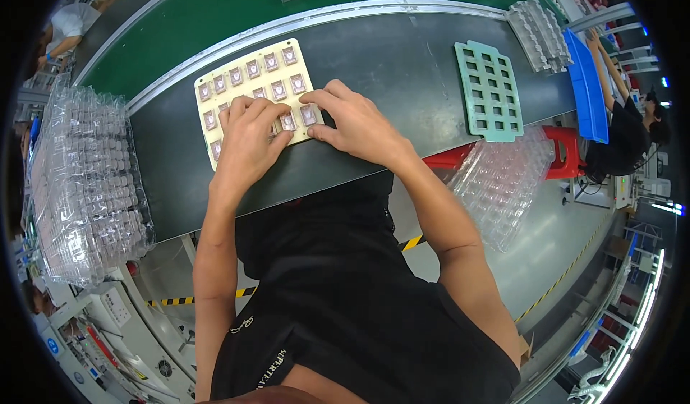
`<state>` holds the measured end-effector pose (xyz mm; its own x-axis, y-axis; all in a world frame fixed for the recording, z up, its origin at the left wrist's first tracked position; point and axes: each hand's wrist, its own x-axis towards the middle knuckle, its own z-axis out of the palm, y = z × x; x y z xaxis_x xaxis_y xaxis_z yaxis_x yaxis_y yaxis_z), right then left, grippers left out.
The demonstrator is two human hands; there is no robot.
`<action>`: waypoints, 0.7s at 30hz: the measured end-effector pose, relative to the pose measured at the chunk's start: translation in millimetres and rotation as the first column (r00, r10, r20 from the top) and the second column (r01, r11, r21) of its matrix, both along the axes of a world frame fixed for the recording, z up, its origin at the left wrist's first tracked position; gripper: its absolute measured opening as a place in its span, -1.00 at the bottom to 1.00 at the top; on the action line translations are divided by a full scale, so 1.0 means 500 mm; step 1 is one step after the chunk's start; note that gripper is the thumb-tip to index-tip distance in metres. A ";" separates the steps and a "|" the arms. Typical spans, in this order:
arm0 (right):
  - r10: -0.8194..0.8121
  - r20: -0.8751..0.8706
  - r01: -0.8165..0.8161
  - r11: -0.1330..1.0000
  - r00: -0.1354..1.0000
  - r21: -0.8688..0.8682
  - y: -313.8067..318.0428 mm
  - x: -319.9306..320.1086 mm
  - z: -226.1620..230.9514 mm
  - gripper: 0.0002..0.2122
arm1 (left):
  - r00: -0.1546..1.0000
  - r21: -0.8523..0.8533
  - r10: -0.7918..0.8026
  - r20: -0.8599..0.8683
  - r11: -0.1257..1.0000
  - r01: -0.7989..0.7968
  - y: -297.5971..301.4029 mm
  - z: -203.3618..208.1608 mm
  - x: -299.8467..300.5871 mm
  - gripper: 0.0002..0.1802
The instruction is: Assembling small electronic components into plastic trays and organizing them on an assembly line.
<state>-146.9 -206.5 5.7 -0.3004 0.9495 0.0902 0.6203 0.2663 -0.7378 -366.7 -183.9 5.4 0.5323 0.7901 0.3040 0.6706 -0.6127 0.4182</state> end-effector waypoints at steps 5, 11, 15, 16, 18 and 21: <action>-0.042 0.021 0.038 0.986 0.999 0.164 0.003 -0.012 0.007 -0.59 | 0.999 0.031 0.048 0.008 0.998 -0.048 -0.008 0.033 -0.020 -0.66; -0.012 0.095 -0.017 0.956 0.995 0.294 0.005 -0.071 0.013 -0.66 | 0.957 0.039 0.278 0.077 0.959 -0.282 -0.049 0.032 -0.139 -0.62; 0.054 0.215 -0.122 0.941 0.975 0.315 0.023 -0.108 0.005 -0.71 | 0.909 -0.036 0.407 0.094 0.913 -0.406 -0.077 0.021 -0.192 -0.60; 0.066 0.214 -0.133 0.939 0.975 0.317 0.027 -0.111 0.002 -0.71 | 0.908 -0.074 0.403 0.119 0.915 -0.396 -0.080 0.016 -0.196 -0.59; 0.084 0.205 -0.134 0.960 0.975 0.246 0.032 -0.109 -0.004 -0.73 | 0.907 -0.121 0.390 0.157 0.919 -0.374 -0.084 0.010 -0.196 -0.55; 0.117 0.220 -0.154 0.975 0.968 0.158 0.047 -0.116 0.008 -0.71 | 0.907 -0.132 0.393 0.153 0.917 -0.375 -0.084 0.007 -0.189 -0.54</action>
